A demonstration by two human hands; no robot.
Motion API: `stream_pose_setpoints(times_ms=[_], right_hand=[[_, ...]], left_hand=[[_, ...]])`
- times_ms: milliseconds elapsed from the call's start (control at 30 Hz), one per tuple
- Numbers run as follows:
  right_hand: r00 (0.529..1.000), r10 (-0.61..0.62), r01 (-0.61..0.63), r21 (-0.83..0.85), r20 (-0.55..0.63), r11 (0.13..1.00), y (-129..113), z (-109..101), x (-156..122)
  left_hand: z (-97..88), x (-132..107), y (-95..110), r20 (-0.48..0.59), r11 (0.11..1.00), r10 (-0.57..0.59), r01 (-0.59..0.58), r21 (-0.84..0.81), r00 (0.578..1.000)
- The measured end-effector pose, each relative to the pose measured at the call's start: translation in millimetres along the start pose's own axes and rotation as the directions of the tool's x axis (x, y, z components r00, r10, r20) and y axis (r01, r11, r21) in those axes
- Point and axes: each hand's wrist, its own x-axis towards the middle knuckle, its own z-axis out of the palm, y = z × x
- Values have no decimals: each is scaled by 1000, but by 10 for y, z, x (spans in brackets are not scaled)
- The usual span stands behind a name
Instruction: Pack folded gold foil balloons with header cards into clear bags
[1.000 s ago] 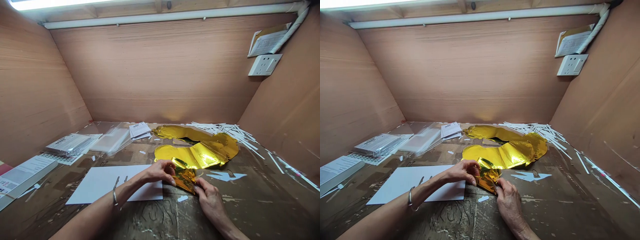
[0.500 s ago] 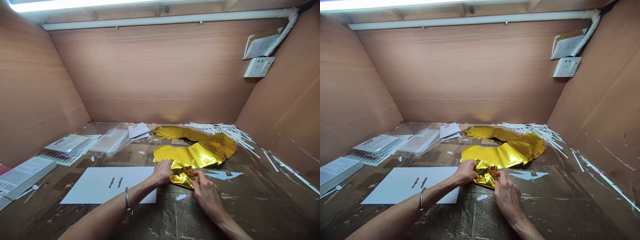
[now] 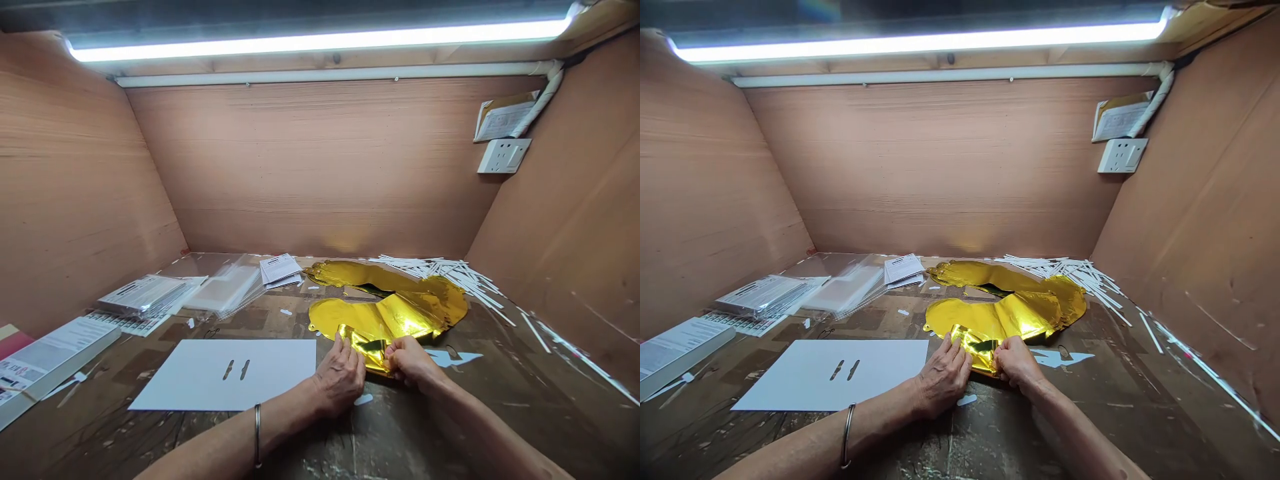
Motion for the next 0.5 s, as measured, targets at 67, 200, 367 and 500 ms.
stream_pose_setpoints(times_ms=[67, 200, 367, 500], right_hand=[[999, -30, 29, -25, -35, 999, -33, -73, -120], [856, -429, 350, -288, -288, 892, 16, -100, -438], [370, -879, 635, -609, -300, 475, 236, 97, -535], [557, -784, 692, -367, -275, 621, 73, -65, -532]], left_hand=[[10, 39, -13, 6, 1000, 22, -22, 16, 1000], [-24, 70, -46, -45, 998, 58, -58, 17, 997], [-218, 70, -163, -63, 983, 136, -143, -116, 989], [-513, 126, -412, 24, 912, 12, -1, -411, 1000]])
